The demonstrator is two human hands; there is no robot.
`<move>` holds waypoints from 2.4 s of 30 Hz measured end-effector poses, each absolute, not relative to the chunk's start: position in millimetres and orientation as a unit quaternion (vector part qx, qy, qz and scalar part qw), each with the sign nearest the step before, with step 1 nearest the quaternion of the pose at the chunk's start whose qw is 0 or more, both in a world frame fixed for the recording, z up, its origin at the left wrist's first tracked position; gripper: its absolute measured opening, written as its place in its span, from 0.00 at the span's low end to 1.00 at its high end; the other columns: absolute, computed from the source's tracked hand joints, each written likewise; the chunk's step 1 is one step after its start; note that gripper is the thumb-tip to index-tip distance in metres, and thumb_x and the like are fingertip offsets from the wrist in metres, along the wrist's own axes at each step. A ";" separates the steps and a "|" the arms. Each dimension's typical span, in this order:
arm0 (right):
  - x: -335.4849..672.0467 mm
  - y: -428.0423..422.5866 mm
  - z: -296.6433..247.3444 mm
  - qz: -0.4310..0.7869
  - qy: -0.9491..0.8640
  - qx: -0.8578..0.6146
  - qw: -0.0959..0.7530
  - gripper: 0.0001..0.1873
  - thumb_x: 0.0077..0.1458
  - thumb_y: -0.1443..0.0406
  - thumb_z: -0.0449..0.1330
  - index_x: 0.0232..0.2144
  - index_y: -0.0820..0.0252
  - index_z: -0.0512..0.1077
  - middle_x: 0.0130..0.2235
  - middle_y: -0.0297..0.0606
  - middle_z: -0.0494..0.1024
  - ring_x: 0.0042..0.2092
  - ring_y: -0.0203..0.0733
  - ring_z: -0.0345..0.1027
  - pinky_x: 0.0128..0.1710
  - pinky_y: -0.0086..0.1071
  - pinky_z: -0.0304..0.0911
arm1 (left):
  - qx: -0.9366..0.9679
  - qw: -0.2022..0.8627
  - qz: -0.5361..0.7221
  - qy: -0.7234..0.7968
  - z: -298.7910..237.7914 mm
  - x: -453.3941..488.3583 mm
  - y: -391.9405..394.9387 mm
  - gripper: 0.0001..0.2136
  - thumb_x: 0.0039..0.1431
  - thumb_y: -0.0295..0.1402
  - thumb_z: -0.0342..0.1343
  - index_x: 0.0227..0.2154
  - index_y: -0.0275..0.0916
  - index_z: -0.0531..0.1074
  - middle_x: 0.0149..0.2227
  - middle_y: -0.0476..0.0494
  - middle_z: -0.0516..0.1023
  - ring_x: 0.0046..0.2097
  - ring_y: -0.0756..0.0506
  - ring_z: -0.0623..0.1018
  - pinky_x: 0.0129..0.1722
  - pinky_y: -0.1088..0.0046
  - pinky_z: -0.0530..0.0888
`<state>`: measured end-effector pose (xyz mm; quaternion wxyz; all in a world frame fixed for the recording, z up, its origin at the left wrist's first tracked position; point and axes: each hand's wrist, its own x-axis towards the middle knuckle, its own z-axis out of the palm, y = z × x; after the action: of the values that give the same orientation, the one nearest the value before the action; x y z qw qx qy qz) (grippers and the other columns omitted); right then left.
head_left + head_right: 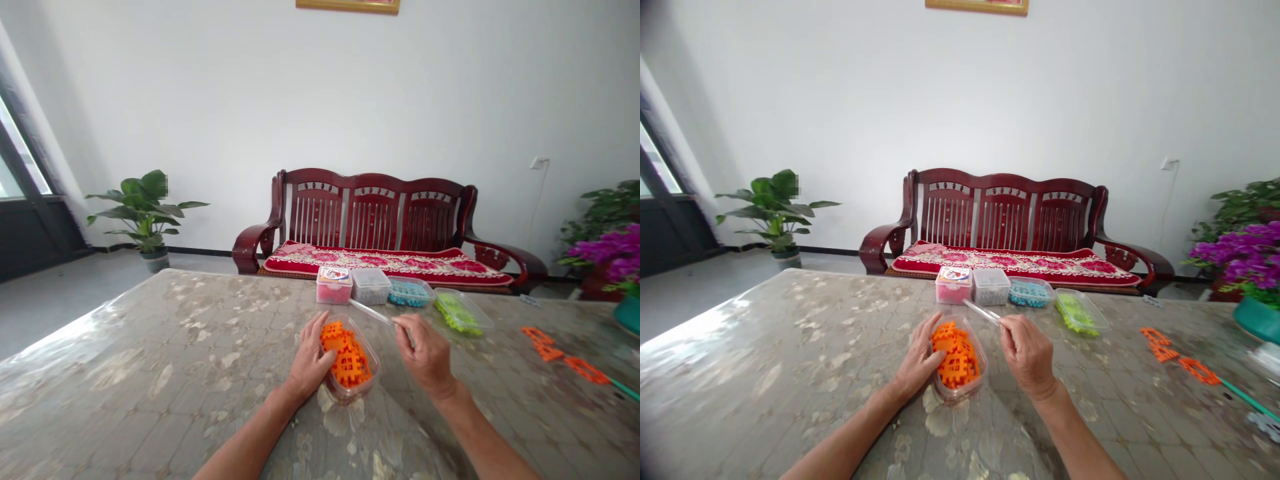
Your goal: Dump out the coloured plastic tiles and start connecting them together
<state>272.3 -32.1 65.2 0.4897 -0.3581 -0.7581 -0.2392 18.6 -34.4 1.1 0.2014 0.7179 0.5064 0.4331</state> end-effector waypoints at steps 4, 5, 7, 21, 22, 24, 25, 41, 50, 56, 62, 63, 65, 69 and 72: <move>303.8 -26.3 44.4 -0.299 -0.779 -0.375 0.405 0.09 0.62 0.72 0.54 0.37 0.59 0.73 0.33 0.37 0.79 0.35 0.38 0.73 0.40 0.30 0.63 | 0.711 0.160 0.436 0.529 4.8 21.2 -38.9 0.22 0.59 0.34 0.49 0.58 0.40 0.66 0.59 0.37 0.68 0.61 0.38 0.66 0.63 0.51 0.61; 311.8 -25.8 39.1 -0.301 -0.783 -0.383 0.387 0.09 0.61 0.72 0.54 0.35 0.59 0.73 0.32 0.36 0.79 0.35 0.37 0.72 0.39 0.30 0.62 | 0.702 0.160 0.441 0.535 4.4 21.9 -39.5 0.20 0.61 0.35 0.48 0.56 0.41 0.67 0.56 0.38 0.70 0.58 0.39 0.69 0.61 0.53 0.64; 326.0 -25.6 30.8 -0.289 -0.788 -0.414 0.352 0.09 0.59 0.73 0.54 0.33 0.59 0.73 0.31 0.35 0.78 0.34 0.38 0.71 0.38 0.30 0.61 | 0.678 0.176 0.454 0.551 2.5 22.4 -38.8 0.18 0.64 0.37 0.45 0.54 0.41 0.69 0.52 0.39 0.73 0.52 0.42 0.74 0.56 0.57 0.70; 289.3 -55.2 57.4 0.279 -0.736 -0.595 0.163 0.17 0.61 0.54 0.51 0.35 0.58 0.74 0.24 0.35 0.78 0.25 0.38 0.72 0.25 0.28 0.58 | 0.658 0.301 0.394 0.567 14.6 10.9 -28.8 0.21 0.60 0.45 0.46 0.37 0.39 0.82 0.42 0.42 0.84 0.47 0.37 0.80 0.49 0.63 0.73; 286.7 -55.3 54.7 0.355 -0.711 -0.590 0.146 0.17 0.60 0.54 0.51 0.37 0.58 0.73 0.25 0.35 0.79 0.23 0.37 0.71 0.22 0.26 0.58 | 0.651 0.304 0.402 0.568 12.4 10.9 -28.4 0.21 0.59 0.45 0.46 0.38 0.39 0.82 0.43 0.42 0.84 0.47 0.37 0.80 0.49 0.63 0.73; 283.4 -54.3 49.0 0.460 -0.659 -0.577 0.146 0.17 0.60 0.54 0.50 0.40 0.58 0.71 0.27 0.34 0.80 0.22 0.36 0.71 0.19 0.25 0.59 | 0.639 0.307 0.424 0.564 7.5 10.8 -27.2 0.22 0.59 0.45 0.46 0.40 0.38 0.81 0.45 0.40 0.84 0.48 0.37 0.80 0.51 0.61 0.72; 282.2 -53.6 47.3 0.477 -0.649 -0.569 0.164 0.17 0.61 0.54 0.49 0.41 0.58 0.71 0.28 0.35 0.80 0.23 0.37 0.73 0.19 0.25 0.60 | 0.635 0.306 0.438 0.558 5.5 10.8 -26.5 0.22 0.59 0.45 0.47 0.41 0.38 0.81 0.45 0.40 0.83 0.48 0.37 0.79 0.52 0.60 0.71; 283.2 -27.9 31.7 0.048 -0.769 -0.498 0.398 0.19 0.63 0.64 0.52 0.52 0.51 0.75 0.49 0.39 0.81 0.48 0.44 0.77 0.48 0.36 0.71 | 0.576 0.351 0.505 0.539 -9.0 18.1 -17.7 0.23 0.53 0.41 0.55 0.51 0.38 0.76 0.41 0.43 0.83 0.33 0.46 0.80 0.36 0.70 0.76; 275.8 -34.3 32.6 -0.003 -0.779 -0.442 0.444 0.16 0.63 0.67 0.54 0.50 0.52 0.76 0.36 0.37 0.77 0.37 0.38 0.74 0.38 0.28 0.69 | 0.574 0.369 0.495 0.538 -4.9 16.0 -20.2 0.22 0.55 0.40 0.53 0.50 0.37 0.76 0.41 0.43 0.85 0.42 0.40 0.83 0.43 0.66 0.78; 273.7 -38.3 34.7 -0.057 -0.782 -0.403 0.473 0.13 0.65 0.67 0.55 0.46 0.53 0.77 0.33 0.36 0.74 0.35 0.37 0.72 0.38 0.27 0.68 | 0.557 0.376 0.521 0.526 -9.2 15.7 -15.9 0.26 0.55 0.46 0.56 0.54 0.37 0.74 0.47 0.41 0.83 0.48 0.38 0.81 0.47 0.63 0.77; 276.3 -43.8 40.3 -0.070 -0.775 -0.412 0.474 0.14 0.65 0.65 0.53 0.47 0.52 0.78 0.33 0.38 0.77 0.36 0.38 0.73 0.40 0.31 0.71 | 0.541 0.355 0.582 0.493 -0.3 18.3 -20.7 0.26 0.54 0.47 0.58 0.52 0.35 0.75 0.48 0.40 0.82 0.49 0.40 0.80 0.52 0.61 0.75; 277.2 -44.0 40.6 -0.075 -0.773 -0.410 0.478 0.14 0.65 0.65 0.54 0.47 0.52 0.78 0.34 0.38 0.77 0.37 0.38 0.73 0.41 0.31 0.71 | 0.540 0.350 0.593 0.484 1.4 18.5 -21.9 0.26 0.54 0.47 0.58 0.51 0.35 0.75 0.48 0.39 0.82 0.50 0.40 0.80 0.53 0.62 0.75; 278.9 -44.1 41.1 -0.086 -0.768 -0.403 0.491 0.15 0.65 0.66 0.54 0.47 0.51 0.78 0.34 0.38 0.78 0.37 0.38 0.73 0.41 0.31 0.72 | 0.539 0.347 0.611 0.464 3.7 18.5 -24.3 0.25 0.55 0.47 0.59 0.51 0.36 0.75 0.48 0.38 0.82 0.50 0.40 0.80 0.53 0.62 0.75; 281.5 -45.3 43.8 -0.115 -0.765 -0.361 0.521 0.16 0.62 0.69 0.56 0.49 0.51 0.77 0.35 0.38 0.78 0.37 0.38 0.74 0.40 0.30 0.72 | 0.533 0.344 0.638 0.437 6.6 18.4 -30.9 0.24 0.58 0.47 0.58 0.53 0.39 0.73 0.50 0.38 0.81 0.50 0.41 0.80 0.52 0.63 0.76; 282.9 -46.7 48.1 -0.120 -0.766 -0.337 0.534 0.16 0.61 0.71 0.57 0.49 0.52 0.76 0.35 0.37 0.78 0.37 0.37 0.74 0.40 0.30 0.71 | 0.522 0.335 0.657 0.429 9.3 19.9 -37.3 0.22 0.61 0.46 0.56 0.54 0.40 0.72 0.53 0.39 0.78 0.50 0.43 0.79 0.52 0.65 0.76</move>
<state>282.9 -46.7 48.1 0.5337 -0.3372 -0.7662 -0.1202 19.9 -37.3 9.3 0.3349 0.5224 0.4286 0.6567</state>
